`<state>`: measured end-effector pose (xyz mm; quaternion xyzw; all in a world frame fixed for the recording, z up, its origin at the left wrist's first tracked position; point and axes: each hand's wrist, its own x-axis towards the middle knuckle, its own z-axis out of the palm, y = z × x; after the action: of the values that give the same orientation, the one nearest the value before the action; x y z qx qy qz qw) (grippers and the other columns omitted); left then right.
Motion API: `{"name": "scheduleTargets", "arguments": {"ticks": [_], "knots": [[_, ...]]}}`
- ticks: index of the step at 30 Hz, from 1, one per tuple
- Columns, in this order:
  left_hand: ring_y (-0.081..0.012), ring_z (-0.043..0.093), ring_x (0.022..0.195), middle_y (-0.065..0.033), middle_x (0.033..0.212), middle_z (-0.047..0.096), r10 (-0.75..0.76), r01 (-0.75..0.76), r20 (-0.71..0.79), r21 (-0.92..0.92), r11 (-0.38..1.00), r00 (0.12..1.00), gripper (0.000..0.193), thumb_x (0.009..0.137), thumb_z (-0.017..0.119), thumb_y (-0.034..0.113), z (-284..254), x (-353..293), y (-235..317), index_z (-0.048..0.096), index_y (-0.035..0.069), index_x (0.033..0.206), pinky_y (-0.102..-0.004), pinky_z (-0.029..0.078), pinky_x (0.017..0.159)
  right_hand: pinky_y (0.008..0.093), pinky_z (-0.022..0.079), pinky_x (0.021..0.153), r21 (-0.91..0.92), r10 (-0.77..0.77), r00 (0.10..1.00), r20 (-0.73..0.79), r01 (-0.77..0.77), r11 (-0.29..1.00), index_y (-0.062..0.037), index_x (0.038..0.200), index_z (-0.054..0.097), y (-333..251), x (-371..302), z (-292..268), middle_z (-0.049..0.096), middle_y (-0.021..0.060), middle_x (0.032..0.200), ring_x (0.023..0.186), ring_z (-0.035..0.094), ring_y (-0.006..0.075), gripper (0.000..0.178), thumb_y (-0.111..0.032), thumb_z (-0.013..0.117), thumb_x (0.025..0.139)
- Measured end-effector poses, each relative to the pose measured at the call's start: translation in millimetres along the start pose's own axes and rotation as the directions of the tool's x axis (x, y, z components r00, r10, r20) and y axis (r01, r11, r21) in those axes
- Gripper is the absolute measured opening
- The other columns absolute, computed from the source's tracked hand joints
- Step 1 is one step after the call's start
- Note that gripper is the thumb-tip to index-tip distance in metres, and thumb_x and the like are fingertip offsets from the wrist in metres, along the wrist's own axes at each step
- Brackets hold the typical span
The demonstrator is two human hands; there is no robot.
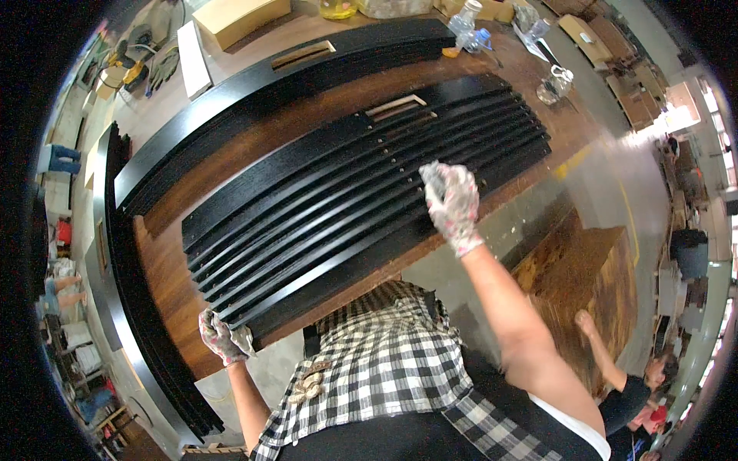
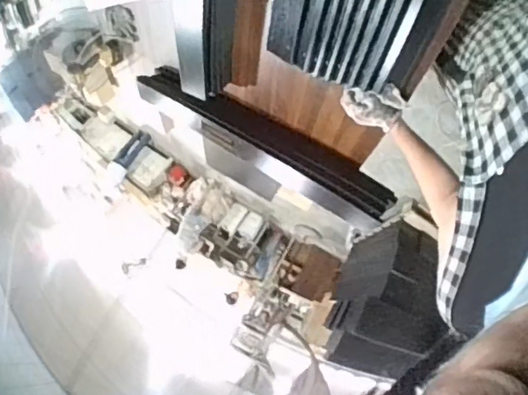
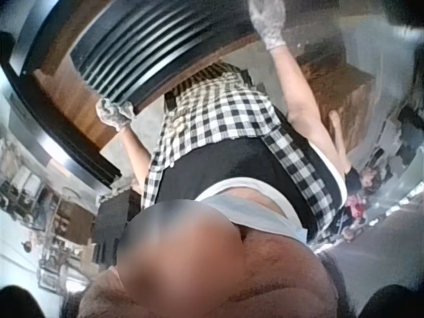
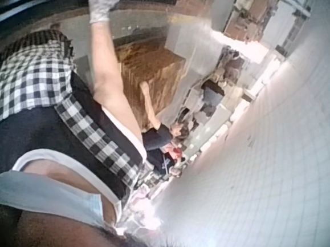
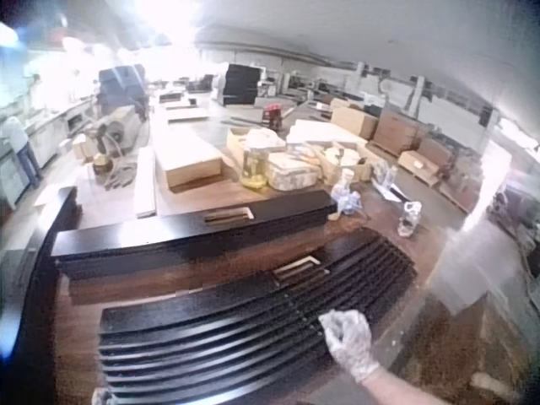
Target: The person cleans wooden panels with cloths by wiping the grooves and surfaces of slatted boards, separating and turning the panels to clean each side, and applying liquid from a bottle onto a cloth.
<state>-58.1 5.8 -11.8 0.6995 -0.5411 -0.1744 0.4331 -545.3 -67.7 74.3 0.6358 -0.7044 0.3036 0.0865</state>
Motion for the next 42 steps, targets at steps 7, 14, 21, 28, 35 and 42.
{"name": "scheduleTargets", "arguments": {"ticks": [7,14,21,28,35,42], "knots": [[-0.0251,0.056,0.085,-0.0113,0.089,0.060,-0.072,0.071,-0.045,-0.021,0.997,0.996,0.028,0.087,0.054,0.024,-8.0,-4.7,-11.7,0.060,-0.002,0.095,-0.0351,0.044,0.081,0.0347,0.047,0.066,0.282,-0.416,0.895,0.162,0.362,0.888,-0.0116,0.095,0.063,-119.7,-28.2,13.6,0.063,0.0071,0.078,0.068,0.058,0.0189,0.016,-0.020,0.061,0.082],[-0.0275,0.059,0.087,-0.0133,0.092,0.062,-0.069,0.070,-0.079,-0.001,0.998,0.994,0.027,0.084,0.056,0.022,-22.9,-5.3,-24.5,0.062,-0.002,0.095,-0.0370,0.045,0.081,0.0391,0.045,0.068,0.254,-0.313,0.931,0.188,0.262,0.931,-0.0071,0.101,0.060,-76.6,-31.7,7.8,0.057,0.0086,0.083,0.077,0.055,0.0263,0.031,-0.011,0.070,0.072],[-0.0298,0.060,0.083,-0.0134,0.087,0.062,0.006,-0.009,-0.139,-0.021,1.000,0.990,0.028,0.086,0.057,0.028,-19.3,0.1,-12.1,0.064,0.001,0.094,-0.0375,0.046,0.077,0.0354,0.043,0.066,0.488,-0.636,0.736,0.231,0.478,0.730,-0.0111,0.106,0.061,-210.8,-48.0,35.0,0.055,0.0046,0.084,0.073,0.053,0.0221,0.032,-0.019,0.066,0.076],[-0.0309,0.060,0.078,-0.0126,0.082,0.062,0.021,-0.016,-0.152,0.035,0.999,0.988,0.017,0.075,0.057,0.007,-38.0,8.6,2.2,0.066,0.005,0.090,-0.0388,0.047,0.073,0.0372,0.045,0.068,0.542,-0.619,0.722,0.309,0.401,0.739,-0.0082,0.100,0.062,-230.9,-47.4,27.0,0.058,0.0082,0.091,0.079,0.056,0.0246,0.033,-0.012,0.072,0.069],[-0.0288,0.060,0.079,-0.0123,0.084,0.062,0.020,-0.019,-0.113,0.014,1.000,0.993,0.016,0.075,0.056,0.003,-32.6,15.8,24.2,0.065,0.002,0.088,-0.0355,0.047,0.074,0.0399,0.043,0.071,0.666,-0.784,0.515,0.346,0.453,0.592,-0.0127,0.104,0.061,-303.6,-46.3,53.7,0.058,0.0083,0.094,0.085,0.056,0.0246,0.026,-0.022,0.064,0.080],[-0.0293,0.061,0.075,-0.0116,0.079,0.063,0.036,-0.041,-0.131,-0.038,0.998,0.991,0.014,0.072,0.059,0.004,-31.3,15.4,33.4,0.065,0.006,0.084,-0.0376,0.048,0.069,0.0371,0.042,0.068,0.700,-0.810,0.480,0.336,0.448,0.556,-0.0114,0.105,0.062,-295.6,-32.3,43.9,0.057,0.0055,0.087,0.077,0.055,0.0232,0.031,-0.019,0.068,0.076]]}}
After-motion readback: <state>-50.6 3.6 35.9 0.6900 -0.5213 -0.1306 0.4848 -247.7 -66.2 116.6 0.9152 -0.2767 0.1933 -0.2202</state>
